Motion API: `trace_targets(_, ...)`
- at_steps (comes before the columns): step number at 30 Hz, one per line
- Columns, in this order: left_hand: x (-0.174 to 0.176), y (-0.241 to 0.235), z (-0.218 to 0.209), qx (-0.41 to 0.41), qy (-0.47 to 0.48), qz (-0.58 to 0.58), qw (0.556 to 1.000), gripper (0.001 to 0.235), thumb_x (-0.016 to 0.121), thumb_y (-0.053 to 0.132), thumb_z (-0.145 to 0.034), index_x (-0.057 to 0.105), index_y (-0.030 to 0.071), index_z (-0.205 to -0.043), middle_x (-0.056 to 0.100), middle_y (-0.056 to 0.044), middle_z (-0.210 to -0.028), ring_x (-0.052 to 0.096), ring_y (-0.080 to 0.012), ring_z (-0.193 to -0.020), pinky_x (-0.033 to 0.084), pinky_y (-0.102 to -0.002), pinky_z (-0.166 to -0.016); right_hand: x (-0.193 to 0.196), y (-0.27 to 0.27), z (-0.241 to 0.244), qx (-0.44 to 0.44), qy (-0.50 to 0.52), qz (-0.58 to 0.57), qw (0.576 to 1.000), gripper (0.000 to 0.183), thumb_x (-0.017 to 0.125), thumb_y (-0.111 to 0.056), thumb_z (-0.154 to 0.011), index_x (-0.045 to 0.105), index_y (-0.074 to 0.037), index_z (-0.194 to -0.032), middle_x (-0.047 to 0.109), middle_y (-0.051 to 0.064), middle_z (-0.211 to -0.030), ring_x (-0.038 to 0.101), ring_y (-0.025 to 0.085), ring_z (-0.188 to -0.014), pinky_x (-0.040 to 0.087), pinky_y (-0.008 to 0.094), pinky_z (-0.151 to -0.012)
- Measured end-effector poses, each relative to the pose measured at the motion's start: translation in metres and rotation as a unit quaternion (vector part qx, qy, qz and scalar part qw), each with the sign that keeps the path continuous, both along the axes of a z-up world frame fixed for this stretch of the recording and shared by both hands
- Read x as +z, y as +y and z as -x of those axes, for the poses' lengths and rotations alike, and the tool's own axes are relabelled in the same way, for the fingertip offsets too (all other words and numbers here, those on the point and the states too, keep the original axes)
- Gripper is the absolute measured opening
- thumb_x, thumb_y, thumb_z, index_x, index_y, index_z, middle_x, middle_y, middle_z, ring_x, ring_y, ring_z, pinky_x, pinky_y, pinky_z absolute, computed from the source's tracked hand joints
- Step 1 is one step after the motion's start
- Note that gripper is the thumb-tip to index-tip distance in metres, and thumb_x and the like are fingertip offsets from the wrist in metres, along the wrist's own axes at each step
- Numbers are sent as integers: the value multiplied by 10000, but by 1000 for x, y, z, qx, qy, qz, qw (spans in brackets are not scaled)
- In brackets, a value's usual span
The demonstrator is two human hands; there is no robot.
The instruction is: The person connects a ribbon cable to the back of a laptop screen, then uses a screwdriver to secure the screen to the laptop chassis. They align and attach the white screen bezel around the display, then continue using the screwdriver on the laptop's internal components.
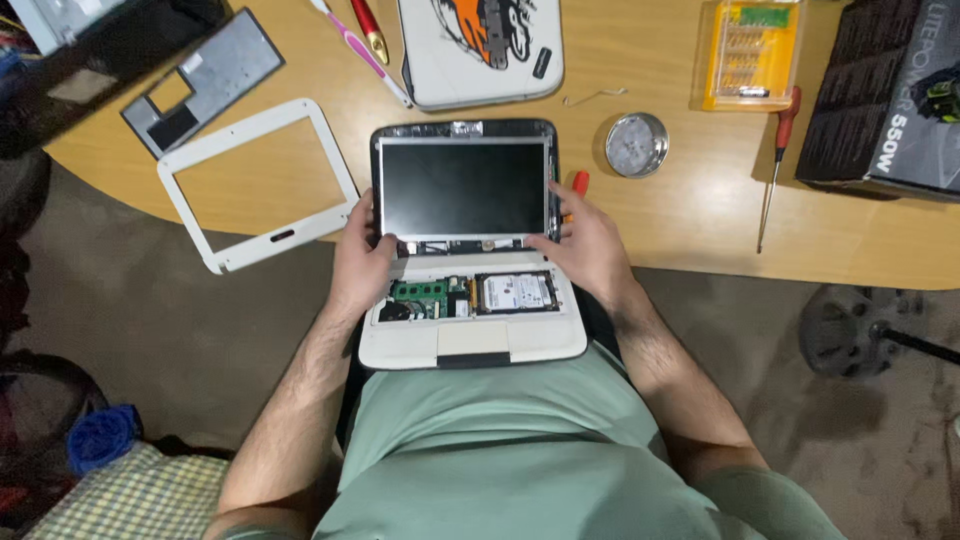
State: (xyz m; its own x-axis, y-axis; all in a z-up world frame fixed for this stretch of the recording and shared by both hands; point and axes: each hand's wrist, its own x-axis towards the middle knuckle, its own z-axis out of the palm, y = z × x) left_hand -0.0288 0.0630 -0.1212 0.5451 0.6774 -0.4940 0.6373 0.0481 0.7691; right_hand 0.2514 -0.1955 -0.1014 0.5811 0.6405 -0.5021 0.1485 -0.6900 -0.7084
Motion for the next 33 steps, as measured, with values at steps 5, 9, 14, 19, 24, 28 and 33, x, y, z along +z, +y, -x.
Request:
trace_targets(5,18,-2,-3,-43,66,-81,994,751,875,138,-1055,587,48,-1743,782,-263,-1532,835,-448,-1298,694,-591,-1075,-4,3,0,9,-49,27,998,770,1057,-280,-972,749,-102,-1655,835,232,-1322,900,345,-1174,763,385,-981)
trace_targets(9,29,-8,-1,-70,120,-150,979,546,957,220,-1038,778,59,-1528,816,-201,-1440,875,-410,-1245,712,-563,-1039,-12,-2,5,16,-103,-18,994,637,1057,-229,-978,810,-73,-1544,876,234,-1229,909,369,-1098,767,410,-906)
trace_targets(14,-4,-6,16,-47,95,-165,981,375,1009,191,-1023,845,52,-1331,842,-181,-1336,888,-430,-1174,742,-512,-943,-26,-10,7,15,-126,-43,991,538,1057,-189,-984,839,-74,-1463,884,210,-1164,916,350,-1016,775,403,-831)
trace_targets(19,-14,-3,20,-16,68,-160,985,298,1052,204,-1021,884,72,-1229,842,-154,-1281,885,-432,-1162,747,-465,-920,-42,-13,3,22,-136,-38,990,457,1038,-207,-1018,846,-70,-1409,884,215,-1136,917,338,-991,772,415,-808)
trace_targets(24,-7,0,19,15,41,-116,992,198,978,89,-1062,897,59,-1241,860,-210,-1259,876,-426,-1189,737,-466,-957,-38,-11,1,23,-137,-38,990,326,977,-210,-1092,856,-80,-1365,884,208,-1092,909,334,-974,760,430,-789)
trace_targets(28,-21,9,28,30,23,-74,997,144,914,98,-1105,911,93,-1249,892,-151,-1215,886,-318,-1187,722,-419,-971,-39,-10,-4,-4,-93,-50,994,256,900,-138,-1139,846,-99,-1386,899,168,-1074,905,290,-936,744,423,-786)
trace_targets(33,-33,13,30,48,-11,-51,997,276,905,25,-1063,828,64,-1325,873,-170,-1118,839,-246,-1060,708,-421,-959,-33,-13,-7,14,-73,-35,997,108,910,-126,-1120,885,-101,-1222,930,132,-1036,918,273,-962,729,380,-791)
